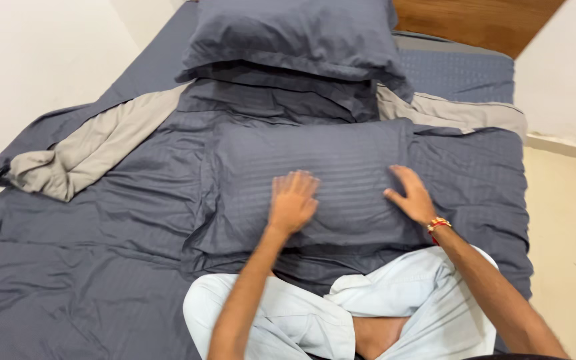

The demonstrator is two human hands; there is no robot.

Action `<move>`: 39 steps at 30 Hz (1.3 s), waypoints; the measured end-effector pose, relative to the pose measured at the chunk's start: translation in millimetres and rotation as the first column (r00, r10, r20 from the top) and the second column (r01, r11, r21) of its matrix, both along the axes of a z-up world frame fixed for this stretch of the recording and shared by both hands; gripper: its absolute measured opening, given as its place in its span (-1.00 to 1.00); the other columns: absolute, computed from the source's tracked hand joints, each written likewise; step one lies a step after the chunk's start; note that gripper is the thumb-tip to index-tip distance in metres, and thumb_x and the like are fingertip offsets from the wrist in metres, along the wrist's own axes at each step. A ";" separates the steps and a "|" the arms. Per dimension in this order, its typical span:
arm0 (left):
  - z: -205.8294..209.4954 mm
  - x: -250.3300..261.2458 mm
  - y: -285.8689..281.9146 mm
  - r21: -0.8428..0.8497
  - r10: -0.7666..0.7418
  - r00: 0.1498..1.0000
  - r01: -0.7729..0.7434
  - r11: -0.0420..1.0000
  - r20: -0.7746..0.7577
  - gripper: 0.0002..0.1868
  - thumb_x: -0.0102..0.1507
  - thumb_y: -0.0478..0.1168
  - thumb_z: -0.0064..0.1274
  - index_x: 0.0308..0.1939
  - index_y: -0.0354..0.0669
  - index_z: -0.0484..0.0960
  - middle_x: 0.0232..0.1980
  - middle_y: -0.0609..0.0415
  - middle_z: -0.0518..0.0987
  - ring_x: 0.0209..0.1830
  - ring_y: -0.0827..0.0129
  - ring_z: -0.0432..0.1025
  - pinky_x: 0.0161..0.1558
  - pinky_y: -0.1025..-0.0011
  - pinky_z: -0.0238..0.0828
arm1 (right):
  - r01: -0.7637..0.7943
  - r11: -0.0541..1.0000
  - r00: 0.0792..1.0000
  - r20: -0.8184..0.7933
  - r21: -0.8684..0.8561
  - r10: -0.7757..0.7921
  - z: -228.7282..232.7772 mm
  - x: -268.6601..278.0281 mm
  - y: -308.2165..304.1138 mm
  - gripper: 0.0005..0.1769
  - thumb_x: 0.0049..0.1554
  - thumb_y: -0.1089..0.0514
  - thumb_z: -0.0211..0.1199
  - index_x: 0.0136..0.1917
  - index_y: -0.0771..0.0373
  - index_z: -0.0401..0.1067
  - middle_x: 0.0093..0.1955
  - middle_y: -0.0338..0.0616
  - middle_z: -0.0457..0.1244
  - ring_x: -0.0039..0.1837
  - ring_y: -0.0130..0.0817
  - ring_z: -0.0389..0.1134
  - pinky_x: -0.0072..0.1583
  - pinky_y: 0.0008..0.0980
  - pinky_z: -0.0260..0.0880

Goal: The person removes a pillow from a dark gray pillowcase and then inserts a different light gray pillow into the same pillowcase while sitting on a bed.

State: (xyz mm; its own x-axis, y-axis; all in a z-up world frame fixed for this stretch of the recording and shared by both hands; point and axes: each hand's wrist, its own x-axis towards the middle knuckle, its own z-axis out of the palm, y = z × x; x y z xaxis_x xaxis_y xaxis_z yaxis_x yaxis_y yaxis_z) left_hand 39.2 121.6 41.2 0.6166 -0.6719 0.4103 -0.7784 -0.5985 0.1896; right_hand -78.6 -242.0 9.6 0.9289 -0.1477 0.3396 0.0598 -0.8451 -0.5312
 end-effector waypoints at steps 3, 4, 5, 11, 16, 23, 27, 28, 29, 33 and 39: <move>-13.3 27.7 71.3 -0.151 0.497 0.867 -0.496 0.855 -0.033 -0.29 0.33 0.13 -0.08 0.46 -0.19 0.36 0.51 -0.18 0.30 0.49 -0.17 0.17 0.37 -0.17 0.05 | 0.450 0.800 0.889 -0.286 0.397 -0.358 -20.4 20.4 -16.6 -0.09 0.12 -0.29 0.27 0.48 0.41 0.26 0.47 0.25 0.19 0.50 0.04 0.23 0.44 -0.21 0.18; -23.6 34.7 87.4 -0.010 0.706 0.699 -0.711 0.703 -0.110 -0.25 0.27 0.20 -0.06 0.42 -0.16 0.38 0.46 -0.16 0.32 0.42 -0.16 0.18 0.26 -0.20 0.05 | 0.476 0.756 0.874 -0.338 0.450 -0.349 -25.8 25.7 -20.5 -0.07 0.12 -0.29 0.30 0.47 0.46 0.24 0.45 0.27 0.19 0.48 0.03 0.23 0.43 -0.20 0.18; -33.2 48.8 98.1 0.042 0.724 0.584 -0.767 0.640 -0.368 -0.21 0.26 0.27 -0.07 0.41 -0.19 0.35 0.45 -0.16 0.32 0.42 -0.13 0.19 0.29 -0.17 0.04 | 0.502 0.706 0.858 -0.389 0.499 -0.335 -29.8 31.7 -22.4 -0.04 0.12 -0.29 0.33 0.46 0.51 0.22 0.43 0.30 0.19 0.46 0.02 0.23 0.42 -0.20 0.18; -67.8 94.8 108.9 -0.174 0.435 0.412 -0.855 0.488 -0.801 -0.30 0.27 0.22 0.10 0.18 -0.37 0.55 0.14 -0.24 0.58 0.17 -0.03 0.42 0.25 0.08 0.21 | 0.524 0.460 0.850 -0.474 0.717 -0.229 -10.0 67.8 -22.9 -0.30 0.13 -0.14 0.39 0.21 0.57 0.42 0.15 0.21 0.37 0.15 -0.10 0.43 0.18 -0.24 0.41; -54.1 90.6 105.2 -0.791 -0.106 0.785 -0.594 0.149 -0.610 -0.73 0.26 -0.38 0.29 -0.02 -0.49 0.62 -0.12 -0.04 0.64 -0.09 0.30 0.40 0.00 0.37 0.35 | 0.185 0.489 0.969 -0.074 0.852 -0.237 -16.2 66.8 -45.3 -0.62 0.24 0.08 0.44 0.07 0.47 0.45 0.02 -0.03 0.37 0.02 -0.32 0.38 0.11 -0.35 0.39; -20.7 81.6 157.2 -0.878 0.136 0.954 -0.298 0.374 -0.266 -0.68 0.23 -0.50 0.14 0.07 -0.45 0.61 0.23 -0.12 0.54 0.24 0.15 0.42 0.26 0.35 0.30 | -0.078 0.728 0.919 0.332 0.681 -0.212 3.2 17.5 -72.3 -0.77 0.30 0.23 0.37 0.14 0.42 0.46 0.08 -0.12 0.35 0.05 -0.41 0.34 0.13 -0.41 0.33; -70.8 117.6 203.3 -0.726 0.234 0.819 -0.573 0.381 -0.524 -0.68 0.29 -0.28 0.06 0.10 -0.33 0.60 0.20 -0.15 0.54 0.14 0.13 0.41 0.11 0.30 0.32 | 0.233 0.749 0.972 -0.130 0.620 -0.195 16.2 -13.2 -87.4 -0.64 0.28 0.20 0.22 0.29 0.41 0.46 0.16 0.02 0.36 0.07 -0.28 0.38 0.06 -0.31 0.36; -86.2 121.3 214.6 -0.651 0.179 0.734 -0.669 0.359 -0.655 -0.67 0.29 -0.21 0.02 0.09 -0.29 0.62 0.14 -0.13 0.59 0.05 0.16 0.44 0.02 0.30 0.35 | 0.307 0.750 0.948 -0.260 0.586 -0.184 18.6 -19.9 -88.3 -0.60 0.27 0.19 0.18 0.32 0.41 0.46 0.18 0.06 0.36 0.07 -0.25 0.38 0.04 -0.28 0.36; -100.1 120.7 227.5 -0.555 0.123 0.625 -0.754 0.351 -0.771 -0.65 0.30 -0.14 -0.03 0.08 -0.25 0.63 0.07 -0.10 0.63 -0.05 0.19 0.48 -0.08 0.31 0.38 | 0.330 0.650 0.930 -0.352 0.685 -0.102 17.4 -30.0 -85.6 -0.57 0.28 0.12 0.17 0.34 0.35 0.48 0.15 0.05 0.37 0.02 -0.23 0.40 -0.01 -0.23 0.39; -128.3 118.0 243.2 -0.303 0.146 0.381 -0.873 0.382 -0.913 -0.51 0.33 0.12 -0.09 0.00 -0.20 0.69 -0.19 -0.06 0.71 -0.36 0.33 0.52 -0.38 0.35 0.38 | 0.465 0.588 0.871 -0.462 0.662 -0.170 11.1 -39.6 -71.6 -0.52 0.33 -0.02 0.09 0.38 0.30 0.41 0.16 -0.02 0.38 0.07 -0.23 0.43 0.06 -0.22 0.41; -135.9 108.6 209.5 -0.043 0.470 0.573 -0.664 0.747 -0.671 -0.27 0.28 0.33 0.13 -0.05 -0.40 0.67 -0.06 -0.42 0.59 0.05 -0.23 0.48 0.04 0.03 0.40 | 0.478 0.721 0.816 -0.557 0.501 -0.155 -0.6 -8.4 -46.3 -0.32 0.33 -0.27 0.14 0.42 0.33 0.39 0.24 0.22 0.34 0.25 0.04 0.33 0.17 -0.03 0.29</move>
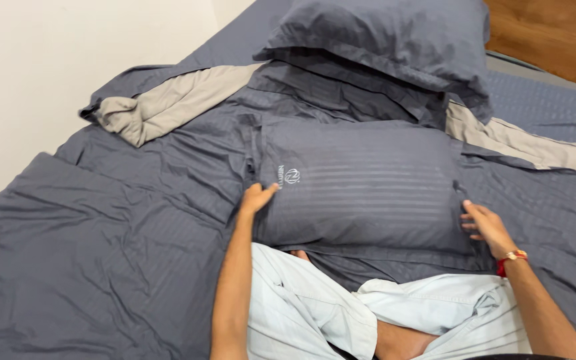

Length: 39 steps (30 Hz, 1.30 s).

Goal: The person removes a pillow from a dark gray pillowcase and then inserts a different light gray pillow into the same pillowcase while sitting on a bed.

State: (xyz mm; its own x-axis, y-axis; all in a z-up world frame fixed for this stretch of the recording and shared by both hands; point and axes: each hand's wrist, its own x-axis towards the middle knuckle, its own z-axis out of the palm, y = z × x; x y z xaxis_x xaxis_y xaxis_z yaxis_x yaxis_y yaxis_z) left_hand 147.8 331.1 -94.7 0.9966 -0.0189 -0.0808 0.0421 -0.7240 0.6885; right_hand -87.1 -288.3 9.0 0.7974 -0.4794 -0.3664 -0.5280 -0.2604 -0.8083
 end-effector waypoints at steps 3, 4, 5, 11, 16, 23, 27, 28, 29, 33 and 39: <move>11.4 -13.2 -31.7 0.022 0.114 0.985 -0.118 0.993 0.132 -0.51 0.32 0.12 0.05 -0.04 -0.30 0.66 -0.04 -0.35 0.63 0.03 -0.29 0.49 0.03 -0.09 0.40 | -0.049 0.993 0.998 -0.039 -0.103 0.045 -10.9 22.6 33.1 -0.27 0.34 -0.25 0.24 0.43 0.44 0.37 0.31 0.43 0.26 0.33 0.30 0.21 0.27 0.17 0.16; 21.2 -17.3 -39.2 -0.028 0.213 0.947 -0.212 0.977 0.239 -0.60 0.28 0.02 0.08 -0.05 -0.26 0.66 -0.11 -0.34 0.63 -0.04 -0.31 0.48 -0.04 -0.10 0.40 | -0.038 0.993 0.996 0.076 -0.115 0.047 -12.3 27.3 45.3 -0.27 0.30 -0.18 0.30 0.43 0.47 0.28 0.32 0.29 0.23 0.32 0.06 0.22 0.28 -0.04 0.18; 35.6 -22.9 -45.4 -0.084 0.309 0.888 -0.298 0.951 0.339 -0.68 0.23 -0.07 0.11 -0.06 -0.22 0.67 -0.18 -0.33 0.63 -0.12 -0.32 0.48 -0.11 -0.11 0.39 | -0.027 0.992 0.980 0.191 -0.123 0.050 -10.2 32.2 55.8 -0.24 0.27 -0.10 0.36 0.44 0.49 0.19 0.34 0.14 0.21 0.32 -0.19 0.23 0.28 -0.25 0.20; 180.1 -61.7 -9.9 -0.236 0.329 0.649 -0.229 0.944 0.686 -0.75 0.31 -0.26 0.09 -0.41 -0.33 0.48 -0.42 -0.33 0.50 -0.34 -0.32 0.40 -0.33 -0.10 0.21 | -0.128 0.985 0.773 0.634 0.117 0.025 33.6 35.2 130.6 -0.47 0.31 0.13 0.26 0.44 0.41 0.25 0.36 -0.01 0.27 0.31 -0.34 0.29 0.35 -0.33 0.26; 285.0 -149.9 117.8 -0.216 0.344 0.389 -0.336 0.917 0.855 -0.73 0.30 -0.36 0.10 -0.44 -0.39 0.37 -0.46 -0.34 0.42 -0.47 -0.26 0.32 -0.43 0.02 0.14 | -0.372 0.907 0.633 0.768 0.197 0.093 76.1 54.9 235.7 -0.50 0.36 0.16 0.20 0.48 0.39 0.21 0.40 -0.11 0.23 0.39 -0.38 0.23 0.43 -0.37 0.19; 299.5 -348.2 295.7 -0.353 0.594 0.113 -0.711 0.608 0.797 -0.62 0.41 -0.33 0.05 -0.43 -0.42 0.27 -0.55 -0.08 0.17 -0.51 0.30 0.04 -0.45 0.18 -0.01 | -0.611 0.788 0.523 0.711 -0.071 0.470 116.0 137.2 411.4 -0.54 0.41 0.05 0.23 0.45 0.38 0.37 0.24 0.08 0.26 0.22 -0.29 0.23 0.27 -0.32 0.27; 215.4 -446.8 342.0 0.025 0.656 0.233 -0.951 0.309 0.718 -0.64 0.46 -0.07 -0.04 -0.13 -0.38 0.58 -0.25 -0.37 0.58 -0.22 -0.33 0.46 -0.24 -0.13 0.33 | -0.772 0.505 0.143 0.667 -0.387 0.731 126.7 107.5 455.1 -0.49 0.22 0.06 0.27 0.40 0.23 0.37 0.34 0.00 0.31 0.31 -0.21 0.34 0.18 -0.32 0.35; 191.9 -465.7 344.7 0.289 0.749 0.372 -0.925 0.248 0.548 -0.57 0.42 0.01 -0.09 0.11 -0.31 0.58 -0.16 -0.40 0.61 -0.14 -0.34 0.51 -0.14 -0.15 0.43 | -0.754 0.454 0.052 0.647 -0.474 0.761 126.5 98.4 453.0 -0.51 0.20 0.07 0.28 0.36 0.23 0.40 0.36 0.00 0.32 0.32 -0.17 0.35 0.16 -0.31 0.36; 171.9 -492.4 343.3 0.499 0.729 0.553 -0.801 0.331 0.404 -0.56 0.35 0.04 -0.08 0.13 -0.20 0.57 -0.12 -0.38 0.62 -0.14 -0.31 0.53 -0.10 -0.11 0.47 | -0.784 0.422 0.110 0.568 -0.455 0.816 123.1 87.9 444.9 -0.51 0.16 0.06 0.27 0.34 0.20 0.42 0.34 -0.09 0.35 0.25 -0.21 0.39 0.07 -0.29 0.37; 132.1 -496.1 309.6 0.661 0.702 0.593 -0.714 0.232 0.395 -0.76 0.26 -0.08 0.03 -0.30 -0.17 0.66 -0.24 -0.20 0.67 -0.22 -0.16 0.59 -0.16 -0.02 0.52 | -0.788 0.416 0.225 0.417 -0.453 0.880 86.9 56.1 359.6 -0.59 0.17 0.03 0.23 0.27 0.16 0.50 0.17 -0.12 0.43 0.15 -0.24 0.48 0.03 -0.29 0.46; 187.0 -355.1 218.2 0.524 0.336 0.794 -0.593 0.612 0.506 -0.75 0.30 -0.13 0.05 -0.36 -0.21 0.66 -0.35 -0.14 0.66 -0.33 -0.12 0.56 -0.26 0.04 0.48 | -0.691 0.625 0.606 0.181 -0.363 0.775 5.6 42.8 194.5 -0.59 0.15 0.06 0.26 0.25 0.15 0.52 0.00 -0.11 0.50 0.03 -0.23 0.55 0.07 -0.28 0.51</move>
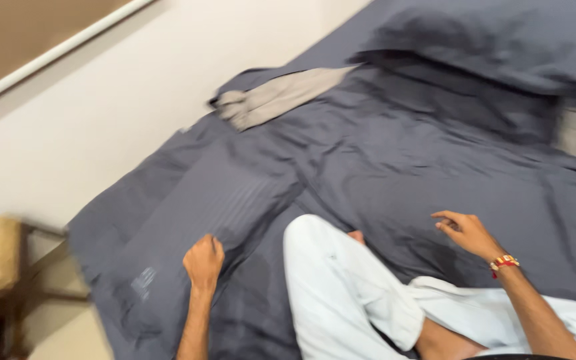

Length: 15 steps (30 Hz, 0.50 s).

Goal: The person removes a pillow from a dark gray pillowcase and then inserts a different light gray pillow into the same pillowcase while sitting on a bed.

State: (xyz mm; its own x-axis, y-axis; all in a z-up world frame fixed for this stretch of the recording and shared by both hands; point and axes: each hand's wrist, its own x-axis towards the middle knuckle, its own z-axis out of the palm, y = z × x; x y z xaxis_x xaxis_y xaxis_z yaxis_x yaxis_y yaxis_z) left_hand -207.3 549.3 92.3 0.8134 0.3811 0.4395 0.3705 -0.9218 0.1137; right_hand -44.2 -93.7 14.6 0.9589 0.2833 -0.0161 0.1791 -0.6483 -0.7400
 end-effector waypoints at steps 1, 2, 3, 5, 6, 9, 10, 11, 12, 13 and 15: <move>9.4 33.6 -19.4 -0.056 -0.112 0.993 0.113 0.992 0.024 -0.78 0.27 -0.14 0.06 -0.33 -0.20 0.68 -0.34 -0.15 0.66 -0.32 -0.13 0.56 -0.26 0.03 0.48 | 0.079 0.997 0.995 -0.052 -0.001 -0.079 -14.0 -3.0 -22.1 -0.59 0.14 0.07 0.26 0.25 0.16 0.52 -0.02 -0.10 0.51 0.02 -0.23 0.56 0.07 -0.28 0.52; 15.6 65.9 -42.1 -0.110 -0.220 0.974 0.225 0.968 0.052 -0.80 0.25 -0.16 0.06 -0.30 -0.20 0.71 -0.33 -0.16 0.67 -0.32 -0.14 0.56 -0.26 0.02 0.48 | 0.120 0.992 0.990 -0.077 0.026 -0.118 -25.5 -1.7 -37.3 -0.60 0.14 0.07 0.26 0.24 0.17 0.52 -0.03 -0.10 0.51 0.01 -0.23 0.56 0.06 -0.28 0.53; 21.2 96.8 -63.9 -0.121 -0.321 0.947 0.320 0.940 0.019 -0.79 0.23 -0.14 0.08 -0.28 -0.19 0.72 -0.33 -0.16 0.67 -0.32 -0.14 0.56 -0.26 0.02 0.48 | 0.171 0.983 0.981 -0.107 0.061 -0.164 -34.7 -5.7 -46.6 -0.60 0.14 0.06 0.26 0.23 0.18 0.52 -0.03 -0.10 0.51 0.00 -0.24 0.56 0.06 -0.28 0.53; 23.0 158.2 -108.2 -0.141 -0.497 0.867 0.488 0.862 -0.038 -0.78 0.20 -0.12 0.10 -0.26 -0.17 0.74 -0.32 -0.17 0.67 -0.32 -0.15 0.56 -0.24 0.01 0.48 | 0.253 0.967 0.960 -0.115 -0.017 -0.253 -39.3 -20.1 -65.8 -0.59 0.13 0.02 0.29 0.22 0.18 0.53 -0.05 -0.06 0.50 -0.02 -0.22 0.55 0.05 -0.26 0.52; 19.2 188.1 -132.0 -0.190 -0.563 0.825 0.546 0.816 -0.044 -0.78 0.18 -0.13 0.11 -0.27 -0.17 0.74 -0.33 -0.16 0.68 -0.31 -0.14 0.56 -0.24 0.02 0.48 | 0.283 0.950 0.951 -0.093 -0.130 -0.296 -39.8 -23.8 -61.0 -0.58 0.13 -0.01 0.32 0.22 0.17 0.53 -0.07 -0.03 0.48 -0.02 -0.20 0.54 0.06 -0.25 0.50; 14.4 280.5 -193.5 -0.355 -0.715 0.699 0.670 0.652 0.005 -0.76 0.15 -0.11 0.11 -0.30 -0.21 0.73 -0.34 -0.15 0.68 -0.30 -0.09 0.58 -0.26 0.08 0.49 | 0.232 0.964 0.966 -0.086 -0.127 -0.244 -19.3 -28.0 -41.8 -0.59 0.10 -0.02 0.30 0.19 0.14 0.52 -0.07 -0.11 0.50 0.01 -0.23 0.54 0.06 -0.28 0.49; 15.1 311.6 -213.3 -0.429 -0.759 0.649 0.701 0.570 0.050 -0.73 0.16 -0.09 0.12 -0.31 -0.25 0.71 -0.35 -0.16 0.67 -0.31 -0.06 0.60 -0.28 0.13 0.50 | 0.242 0.958 0.960 -0.103 -0.151 -0.259 -11.2 -29.5 -33.8 -0.60 0.10 -0.02 0.30 0.18 0.12 0.52 -0.05 -0.14 0.49 0.04 -0.22 0.52 0.06 -0.26 0.48; 13.2 339.3 -232.8 -0.460 -0.744 0.669 0.661 0.593 0.003 -0.64 0.24 -0.01 0.08 -0.33 -0.28 0.69 -0.38 -0.17 0.65 -0.32 -0.06 0.59 -0.28 0.12 0.45 | 0.221 0.967 0.969 -0.085 -0.126 -0.233 -4.8 -27.8 -27.9 -0.60 0.11 -0.02 0.28 0.18 0.13 0.51 -0.07 -0.15 0.49 0.02 -0.23 0.53 0.05 -0.27 0.49; 11.5 368.1 -256.3 -0.488 -0.727 0.685 0.620 0.615 -0.046 -0.54 0.33 0.07 0.04 -0.35 -0.31 0.68 -0.41 -0.18 0.64 -0.34 -0.06 0.58 -0.27 0.11 0.40 | 0.200 0.975 0.976 -0.065 -0.101 -0.207 0.1 -27.1 -23.4 -0.60 0.12 -0.02 0.27 0.19 0.14 0.50 -0.08 -0.15 0.48 0.00 -0.23 0.54 0.04 -0.27 0.50; 11.7 393.7 -278.0 -0.521 -0.743 0.670 0.629 0.577 -0.014 -0.50 0.35 0.11 -0.01 -0.37 -0.30 0.68 -0.44 -0.15 0.64 -0.36 -0.01 0.58 -0.27 0.14 0.40 | 0.219 0.969 0.972 -0.063 -0.114 -0.227 4.7 -25.0 -18.6 -0.62 0.12 -0.01 0.27 0.18 0.13 0.51 -0.08 -0.16 0.48 0.00 -0.22 0.53 0.04 -0.26 0.50; 7.0 443.1 -327.2 -0.583 -0.763 0.643 0.647 0.492 0.069 -0.42 0.36 0.18 -0.07 -0.37 -0.30 0.68 -0.46 -0.11 0.65 -0.37 0.10 0.59 -0.27 0.19 0.42 | 0.253 0.957 0.963 -0.059 -0.141 -0.263 8.0 -27.1 -13.6 -0.64 0.12 0.00 0.25 0.16 0.12 0.52 -0.08 -0.16 0.48 0.01 -0.20 0.52 0.04 -0.22 0.48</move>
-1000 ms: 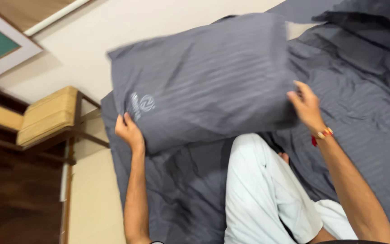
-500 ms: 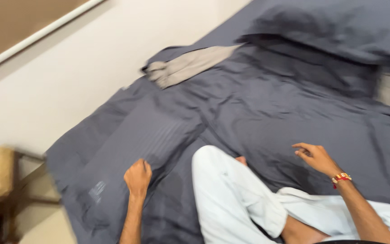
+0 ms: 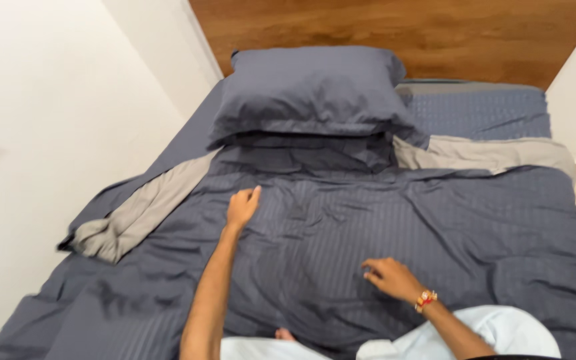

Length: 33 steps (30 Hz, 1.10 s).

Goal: The person removes a pillow from a dark gray pillowcase and then inserts a different light gray pillow into the same pillowcase while sitting on a bed.

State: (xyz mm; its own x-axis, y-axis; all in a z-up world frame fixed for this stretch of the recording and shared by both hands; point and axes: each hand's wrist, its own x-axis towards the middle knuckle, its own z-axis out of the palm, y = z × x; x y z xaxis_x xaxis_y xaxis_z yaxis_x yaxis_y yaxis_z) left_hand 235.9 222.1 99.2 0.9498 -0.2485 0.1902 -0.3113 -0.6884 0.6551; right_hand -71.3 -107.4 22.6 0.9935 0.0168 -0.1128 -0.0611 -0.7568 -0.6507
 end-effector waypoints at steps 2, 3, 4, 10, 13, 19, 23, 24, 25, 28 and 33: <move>-11.5 51.1 -60.3 -0.173 -0.030 0.999 0.024 0.985 -0.034 -0.37 0.34 0.25 -0.06 -0.30 -0.31 0.71 -0.41 -0.06 0.69 -0.34 0.18 0.61 -0.23 0.25 0.46 | -0.011 1.000 0.998 0.064 -0.023 0.013 -2.8 -1.9 0.9 -0.63 0.10 0.03 0.27 0.16 0.14 0.53 -0.09 -0.13 0.47 0.01 -0.14 0.49 0.04 -0.19 0.46; -17.0 77.2 -92.1 -0.280 -0.051 0.996 0.029 0.960 -0.073 -0.36 0.32 0.28 -0.04 -0.26 -0.29 0.73 -0.38 -0.03 0.72 -0.31 0.23 0.62 -0.20 0.28 0.48 | -0.015 0.999 0.995 0.093 -0.034 0.019 -5.4 -1.2 1.6 -0.63 0.09 0.04 0.27 0.16 0.14 0.54 -0.10 -0.11 0.46 0.01 -0.12 0.48 0.04 -0.17 0.45; -23.6 99.9 -125.4 -0.367 -0.058 0.973 -0.028 0.930 -0.223 -0.33 0.33 0.31 -0.08 -0.18 -0.28 0.74 -0.33 -0.02 0.73 -0.30 0.26 0.59 -0.22 0.24 0.48 | -0.045 0.999 0.986 0.158 0.001 0.044 -8.1 -1.7 0.5 -0.66 0.10 0.06 0.28 0.13 0.18 0.54 -0.07 -0.08 0.46 0.01 -0.08 0.47 0.04 -0.15 0.45; -55.5 156.6 -286.5 -0.802 -0.355 0.822 -0.190 0.566 -0.445 -0.44 0.38 0.29 -0.25 -0.09 -0.11 0.57 -0.42 0.09 0.62 -0.40 0.33 0.54 -0.43 0.31 0.43 | -0.118 0.988 0.988 0.115 0.103 0.106 -26.4 0.6 -2.6 -0.76 0.15 0.15 0.28 0.06 0.28 0.56 -0.04 0.00 0.45 0.00 -0.05 0.46 0.07 -0.16 0.44; -66.8 126.1 -332.9 -0.874 -0.153 0.968 -0.103 0.475 -0.198 -0.55 0.44 0.08 -0.22 -0.33 -0.20 0.44 -0.57 0.08 0.42 -0.61 0.32 0.41 -0.57 0.38 0.30 | -0.018 0.975 0.998 0.060 0.223 0.004 -45.5 7.5 -7.9 -0.78 0.18 0.17 0.27 0.06 0.30 0.58 -0.13 -0.02 0.46 -0.10 -0.20 0.48 -0.03 -0.25 0.47; -77.2 25.3 -268.9 -0.650 0.096 0.939 0.153 0.745 0.331 -0.54 0.55 -0.11 -0.19 -0.42 -0.23 0.30 -0.60 0.13 0.30 -0.67 0.41 0.20 -0.54 0.39 0.10 | 0.327 0.489 0.920 -0.155 0.809 -0.361 -70.7 28.4 -32.2 -0.72 0.19 0.21 0.23 0.11 0.41 0.56 -0.25 -0.06 0.40 -0.23 -0.36 0.42 -0.17 -0.32 0.45; -84.0 -123.3 -187.0 -0.802 -0.392 0.914 0.154 0.577 -0.106 -0.59 0.49 -0.10 -0.24 -0.45 -0.13 0.25 -0.67 0.19 0.24 -0.79 0.51 0.22 -0.70 0.44 0.12 | 0.346 -0.201 0.763 -0.399 0.917 -0.508 -20.4 30.5 -55.9 -0.57 0.19 -0.11 0.04 0.16 0.20 0.44 -0.07 -0.11 0.42 -0.06 -0.28 0.46 -0.02 -0.28 0.49; -86.7 -163.0 -158.5 -0.685 -0.444 0.890 0.261 0.680 -0.102 -0.54 0.50 -0.06 -0.21 -0.48 -0.15 0.30 -0.66 0.12 0.35 -0.76 0.48 0.29 -0.67 0.46 0.20 | 0.290 -0.298 0.749 -0.409 0.910 -0.521 -12.0 23.3 -64.9 -0.58 0.19 -0.12 0.05 0.14 0.18 0.45 -0.06 -0.12 0.42 -0.04 -0.28 0.45 0.02 -0.28 0.47; -85.4 -187.2 -129.3 -0.535 -0.536 0.824 0.374 0.758 -0.184 -0.52 0.50 -0.07 -0.15 -0.49 -0.22 0.39 -0.63 0.06 0.46 -0.71 0.47 0.38 -0.60 0.48 0.27 | 0.233 -0.369 0.734 -0.412 0.900 -0.540 -9.1 18.7 -73.8 -0.59 0.18 -0.12 0.06 0.12 0.16 0.45 -0.04 -0.14 0.42 -0.01 -0.28 0.44 0.05 -0.28 0.46; -71.3 -219.5 -39.0 -0.408 -0.578 0.606 0.410 0.815 -0.546 -0.64 0.45 -0.15 -0.17 -0.28 -0.23 0.66 -0.48 0.01 0.66 -0.58 0.49 0.50 -0.44 0.53 0.43 | 0.190 -0.357 0.705 -0.380 0.915 -0.599 -28.4 8.7 -104.5 -0.63 0.17 -0.15 0.10 0.05 0.12 0.47 0.00 -0.19 0.42 0.06 -0.26 0.41 0.16 -0.29 0.40; -48.3 -228.5 74.7 -0.418 -0.392 0.911 0.309 0.854 -0.126 -0.80 0.13 -0.42 0.07 -0.23 -0.39 0.75 -0.44 -0.04 0.71 -0.48 0.40 0.60 -0.39 0.49 0.53 | 0.455 0.148 0.521 -0.127 0.878 -0.844 -45.2 11.1 -123.9 -0.58 0.30 -0.01 0.25 0.22 0.39 0.48 0.16 0.71 -0.03 -0.07 0.01 0.02 0.06 0.03 -0.05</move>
State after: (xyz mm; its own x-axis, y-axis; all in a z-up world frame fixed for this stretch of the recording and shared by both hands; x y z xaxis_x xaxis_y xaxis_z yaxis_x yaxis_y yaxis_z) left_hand 7.4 296.8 50.9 0.8405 -0.5191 0.1554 -0.3189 -0.2421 0.9163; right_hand -60.2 -231.3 -22.6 0.6064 -0.7783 -0.1632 0.0945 0.2743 -0.9570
